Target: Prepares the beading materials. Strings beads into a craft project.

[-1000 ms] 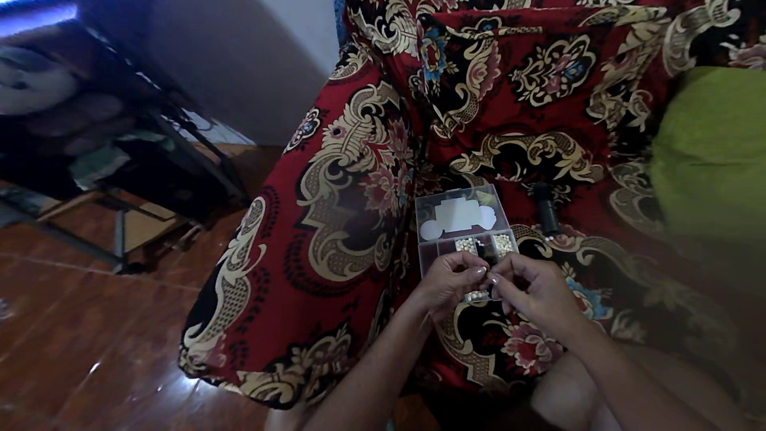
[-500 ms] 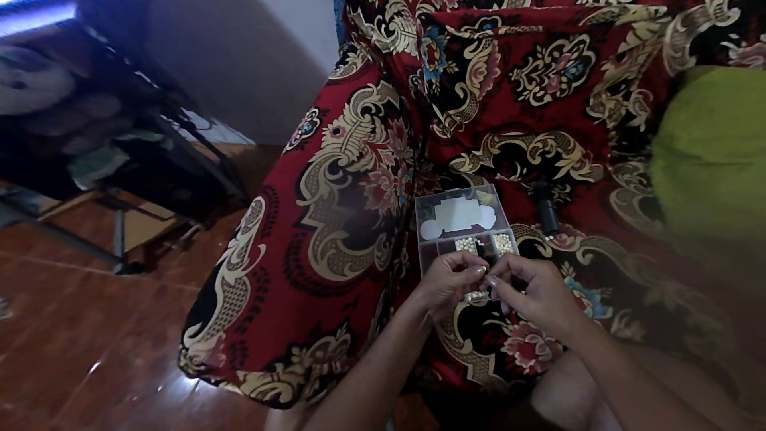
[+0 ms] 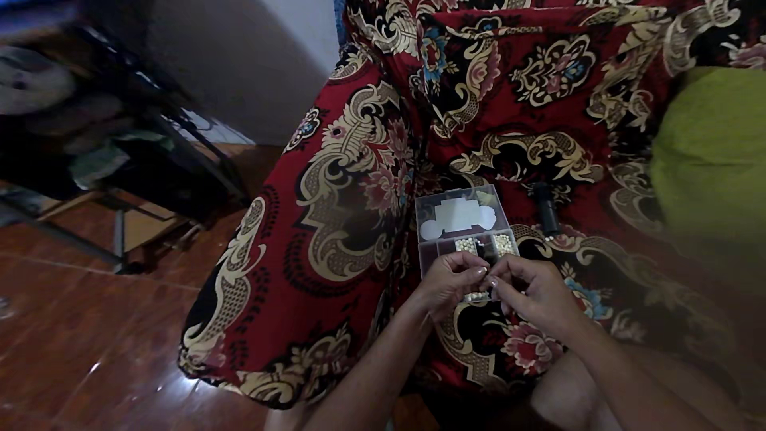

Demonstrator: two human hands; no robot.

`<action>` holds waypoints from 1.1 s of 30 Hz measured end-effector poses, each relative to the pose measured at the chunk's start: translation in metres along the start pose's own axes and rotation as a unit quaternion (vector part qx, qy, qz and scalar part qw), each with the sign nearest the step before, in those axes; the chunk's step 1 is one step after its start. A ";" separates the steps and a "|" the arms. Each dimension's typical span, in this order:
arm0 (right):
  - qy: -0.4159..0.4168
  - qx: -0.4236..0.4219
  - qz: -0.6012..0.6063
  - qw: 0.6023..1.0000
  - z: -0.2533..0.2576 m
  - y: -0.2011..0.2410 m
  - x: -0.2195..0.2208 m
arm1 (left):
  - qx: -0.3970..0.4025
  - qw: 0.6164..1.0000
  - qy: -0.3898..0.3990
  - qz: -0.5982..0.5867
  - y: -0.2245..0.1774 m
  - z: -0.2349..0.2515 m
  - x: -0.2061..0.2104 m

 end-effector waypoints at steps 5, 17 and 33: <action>0.006 -0.007 -0.005 1.000 0.000 -0.001 0.001 | -0.003 1.000 -0.001 0.003 -0.001 0.000 0.001; -0.014 -0.002 -0.013 1.000 -0.001 0.000 -0.001 | 0.009 1.000 0.002 0.008 -0.002 -0.001 0.001; -0.038 -0.013 -0.038 0.998 -0.001 -0.002 -0.003 | -0.003 1.000 0.000 -0.028 -0.001 -0.001 0.002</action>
Point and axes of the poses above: each hand's wrist, its own z-axis towards the middle knuckle, its own x-axis out of the palm, y = z × x, the point moved 4 cm from there along z, towards the middle knuckle, and after that the axes turned 14 degrees about y, right-handed, at the moved point
